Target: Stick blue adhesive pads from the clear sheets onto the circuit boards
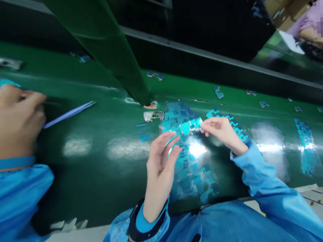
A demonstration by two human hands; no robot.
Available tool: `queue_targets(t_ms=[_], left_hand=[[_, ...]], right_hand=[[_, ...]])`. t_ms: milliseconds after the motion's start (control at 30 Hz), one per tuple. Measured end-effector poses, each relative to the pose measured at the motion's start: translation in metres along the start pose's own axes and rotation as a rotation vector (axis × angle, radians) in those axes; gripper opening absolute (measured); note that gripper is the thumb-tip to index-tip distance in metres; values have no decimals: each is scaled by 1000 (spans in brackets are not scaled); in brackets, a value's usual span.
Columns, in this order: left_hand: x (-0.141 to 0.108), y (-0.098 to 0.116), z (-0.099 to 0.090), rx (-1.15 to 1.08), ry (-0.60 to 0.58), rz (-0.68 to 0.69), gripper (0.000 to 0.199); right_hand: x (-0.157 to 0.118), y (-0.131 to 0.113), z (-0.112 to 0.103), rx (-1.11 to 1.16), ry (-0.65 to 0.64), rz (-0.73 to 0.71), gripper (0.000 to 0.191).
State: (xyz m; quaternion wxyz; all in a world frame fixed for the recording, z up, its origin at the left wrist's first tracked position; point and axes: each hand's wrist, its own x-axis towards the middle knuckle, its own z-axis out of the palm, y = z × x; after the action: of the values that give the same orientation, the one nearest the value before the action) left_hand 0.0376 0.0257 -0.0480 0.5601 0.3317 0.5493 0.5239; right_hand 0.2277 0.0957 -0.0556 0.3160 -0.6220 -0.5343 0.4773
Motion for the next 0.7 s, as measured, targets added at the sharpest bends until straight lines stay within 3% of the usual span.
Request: queue_targets(t_ms=[167,267,333,400,500,533,600,700], left_hand=[[2,-2,-11,29,-36,41,33],[0,-4,-18,41,-26,59,29],[1,-8,-24,60,0,68,26],[3,-13,-29,73,9,69,23],[6,-20,-34,75,-16,50,18],[6,-22,-36,74,-22,47,18],[6,-25,-37,91,-34,56,19],[6,-32,-38,152,-56,79,20]], right_hand=[[113,1,-22,-198,205,-21,17],[126,-3,-33,-327,293,-104,32],[100,0,-35,-392,306,-191,50],[54,10,-30,-448,230,-293,58],[-23,39,-9,-635,-115,-523,80],[-44,50,0,-692,-213,-534,88],[-70,69,15,-769,-307,-527,79],[-78,87,26,-735,-224,-518,45]])
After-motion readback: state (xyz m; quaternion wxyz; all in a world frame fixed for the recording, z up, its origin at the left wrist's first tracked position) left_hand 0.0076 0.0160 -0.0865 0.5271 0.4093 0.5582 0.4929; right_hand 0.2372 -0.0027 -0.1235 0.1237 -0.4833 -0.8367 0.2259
